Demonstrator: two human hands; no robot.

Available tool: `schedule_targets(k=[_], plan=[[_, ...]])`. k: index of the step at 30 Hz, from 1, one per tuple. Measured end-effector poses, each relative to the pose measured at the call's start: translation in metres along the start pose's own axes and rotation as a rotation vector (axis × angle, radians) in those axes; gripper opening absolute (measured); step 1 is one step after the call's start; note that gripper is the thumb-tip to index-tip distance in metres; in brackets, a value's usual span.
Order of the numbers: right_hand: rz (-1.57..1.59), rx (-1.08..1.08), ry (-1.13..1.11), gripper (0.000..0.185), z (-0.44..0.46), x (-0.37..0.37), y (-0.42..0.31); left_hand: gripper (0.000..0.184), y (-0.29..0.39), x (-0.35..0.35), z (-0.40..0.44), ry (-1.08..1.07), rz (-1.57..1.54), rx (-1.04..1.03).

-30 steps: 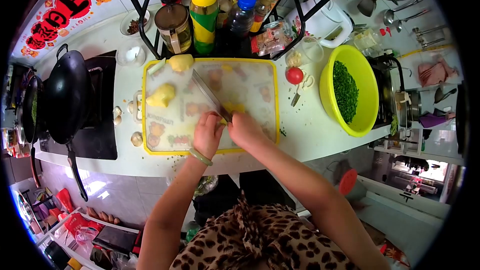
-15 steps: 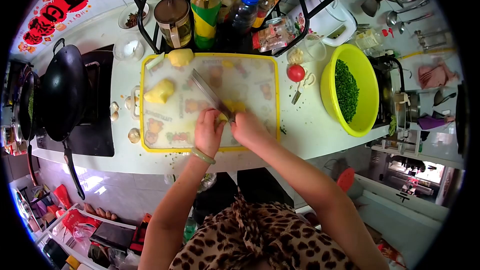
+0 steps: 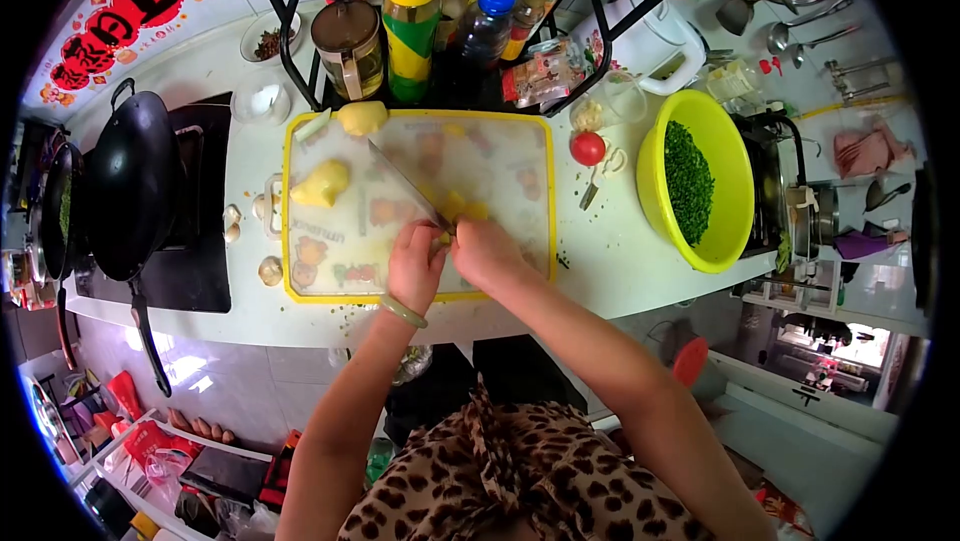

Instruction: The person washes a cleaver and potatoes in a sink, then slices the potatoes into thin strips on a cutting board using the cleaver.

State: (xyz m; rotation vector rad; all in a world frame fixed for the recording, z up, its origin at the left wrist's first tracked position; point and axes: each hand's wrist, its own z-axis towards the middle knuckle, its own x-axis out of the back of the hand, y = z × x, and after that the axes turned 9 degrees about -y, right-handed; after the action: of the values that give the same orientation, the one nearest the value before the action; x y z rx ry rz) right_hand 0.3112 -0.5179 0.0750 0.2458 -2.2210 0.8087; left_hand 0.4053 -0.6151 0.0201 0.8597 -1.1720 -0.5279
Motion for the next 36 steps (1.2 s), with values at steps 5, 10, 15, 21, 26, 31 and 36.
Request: schedule_targets(k=[5,10,15,21,26,31,36], plan=[[0.198,-0.035,-0.055,0.023,-0.022,0.023,0.014,0.024,0.001,-0.005,-0.002,0.04,-0.038,0.025],[0.15,-0.035,-0.118,0.024,-0.043,0.037,0.021,0.024,0.001,-0.007,-0.002,0.057,-0.032,0.027],[0.144,-0.007,-0.114,0.023,-0.045,0.031,0.026,0.024,0.003,-0.005,-0.002,0.042,-0.031,0.046],[0.177,-0.045,-0.147,0.023,-0.046,0.034,0.023,0.023,0.002,-0.006,-0.003,0.044,-0.016,0.054],[0.15,-0.089,-0.194,0.024,-0.045,0.037,0.018,0.023,0.001,-0.006,-0.002,0.049,-0.01,0.021],[0.109,-0.102,-0.213,0.024,-0.038,0.034,0.018,0.023,0.002,-0.004,-0.003,0.04,-0.018,0.028],[0.094,-0.099,-0.215,0.024,-0.033,0.033,0.016,0.024,0.003,-0.004,-0.004,0.031,-0.059,0.06]])
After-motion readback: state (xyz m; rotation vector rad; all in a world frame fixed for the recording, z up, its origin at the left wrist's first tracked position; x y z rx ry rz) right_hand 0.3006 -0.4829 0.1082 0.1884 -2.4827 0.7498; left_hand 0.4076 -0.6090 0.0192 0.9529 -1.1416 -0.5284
